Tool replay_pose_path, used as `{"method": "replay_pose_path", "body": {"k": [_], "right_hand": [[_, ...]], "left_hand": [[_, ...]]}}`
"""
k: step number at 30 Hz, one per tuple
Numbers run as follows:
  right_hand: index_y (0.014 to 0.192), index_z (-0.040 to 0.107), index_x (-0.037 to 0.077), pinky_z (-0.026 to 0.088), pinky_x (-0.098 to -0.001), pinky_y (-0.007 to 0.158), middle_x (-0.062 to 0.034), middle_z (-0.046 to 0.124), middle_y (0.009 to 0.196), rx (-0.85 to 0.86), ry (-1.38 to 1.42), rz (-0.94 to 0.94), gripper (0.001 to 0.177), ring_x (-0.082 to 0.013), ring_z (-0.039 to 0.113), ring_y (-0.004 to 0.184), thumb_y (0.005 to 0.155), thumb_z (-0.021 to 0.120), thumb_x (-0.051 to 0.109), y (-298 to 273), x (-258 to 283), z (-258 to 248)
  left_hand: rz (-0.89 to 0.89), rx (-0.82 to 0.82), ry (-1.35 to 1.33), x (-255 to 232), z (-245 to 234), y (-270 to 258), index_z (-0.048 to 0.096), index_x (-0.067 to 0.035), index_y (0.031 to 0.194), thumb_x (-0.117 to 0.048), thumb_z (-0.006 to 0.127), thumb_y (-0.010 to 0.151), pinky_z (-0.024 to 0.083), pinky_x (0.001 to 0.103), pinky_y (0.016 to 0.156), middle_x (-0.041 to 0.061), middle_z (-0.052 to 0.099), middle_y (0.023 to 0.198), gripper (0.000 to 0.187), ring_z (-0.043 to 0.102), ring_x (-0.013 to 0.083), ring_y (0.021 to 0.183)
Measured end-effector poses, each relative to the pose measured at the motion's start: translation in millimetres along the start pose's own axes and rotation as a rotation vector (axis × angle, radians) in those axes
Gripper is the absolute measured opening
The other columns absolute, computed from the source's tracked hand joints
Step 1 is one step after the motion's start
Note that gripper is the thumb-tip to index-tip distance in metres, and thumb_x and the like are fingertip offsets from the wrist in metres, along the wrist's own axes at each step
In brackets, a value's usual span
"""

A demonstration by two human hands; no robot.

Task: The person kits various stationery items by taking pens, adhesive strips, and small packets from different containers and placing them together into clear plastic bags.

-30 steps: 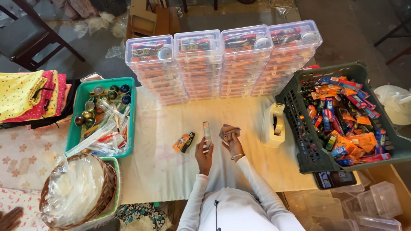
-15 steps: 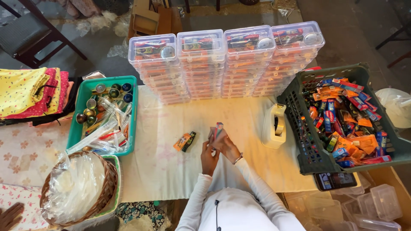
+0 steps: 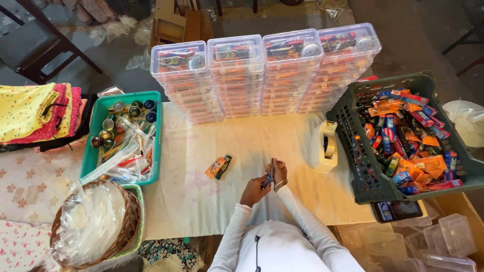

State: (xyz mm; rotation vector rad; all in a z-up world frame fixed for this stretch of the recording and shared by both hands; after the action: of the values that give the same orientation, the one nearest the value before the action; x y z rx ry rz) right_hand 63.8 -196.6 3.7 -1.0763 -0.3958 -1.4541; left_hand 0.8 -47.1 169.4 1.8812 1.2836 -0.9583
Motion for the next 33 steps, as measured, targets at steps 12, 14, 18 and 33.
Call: {"method": "replay_pose_path", "body": {"k": [12,14,18,33], "right_hand": [[0.101,0.059,0.002,0.056,-0.0337,0.071,-0.0043,0.052,0.056,0.113,-0.085,-0.106,0.036,-0.0154,0.061,0.064,0.104,0.059,0.038,-20.2,59.1,29.8],[0.105,0.058,0.002,0.056,-0.0330,0.073,-0.0056,0.055,0.058,0.164,-0.117,-0.099,0.036,-0.0160,0.064,0.065,0.103,0.058,0.038,-14.0,53.7,25.0],[0.102,0.061,-0.001,0.058,-0.0319,0.067,-0.0121,0.070,0.071,0.118,-0.195,-0.065,0.037,-0.0176,0.064,0.059,0.102,0.062,0.035,5.0,33.0,3.4],[0.111,0.065,0.000,0.049,-0.0295,0.058,-0.0037,0.061,0.064,0.370,-0.351,-0.088,0.034,-0.0116,0.060,0.055,0.111,0.058,0.033,4.4,92.9,56.4]], "left_hand": [[-0.667,0.352,-1.347,57.5,18.2,-15.5,0.076,-0.002,0.118,-0.037,0.057,0.103,0.032,0.017,0.045,-0.006,0.053,0.068,0.043,0.035,0.0006,0.048],[-0.730,0.382,-1.470,74.7,33.0,-19.2,0.076,-0.004,0.121,-0.036,0.057,0.101,0.031,0.016,0.044,-0.006,0.052,0.071,0.042,0.036,0.0009,0.050],[-0.591,0.172,-0.823,77.0,35.0,-15.6,0.064,-0.007,0.124,-0.028,0.063,0.103,0.045,0.024,0.057,-0.001,0.061,0.082,0.029,0.048,0.0073,0.059],[-0.353,-0.224,-0.477,24.4,21.2,-5.1,0.068,-0.006,0.127,-0.023,0.071,0.099,0.049,0.028,0.048,0.010,0.076,0.089,0.033,0.059,0.0129,0.049]]}}
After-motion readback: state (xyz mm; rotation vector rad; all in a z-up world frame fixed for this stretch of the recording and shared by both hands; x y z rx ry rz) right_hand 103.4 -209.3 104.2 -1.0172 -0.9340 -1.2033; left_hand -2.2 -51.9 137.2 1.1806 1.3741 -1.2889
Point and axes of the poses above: each hand's wrist, its own y-axis towards the middle knuckle, its own z-axis out of the palm, x = y × z, the point moved 3 cm from there along y, towards the middle knuckle
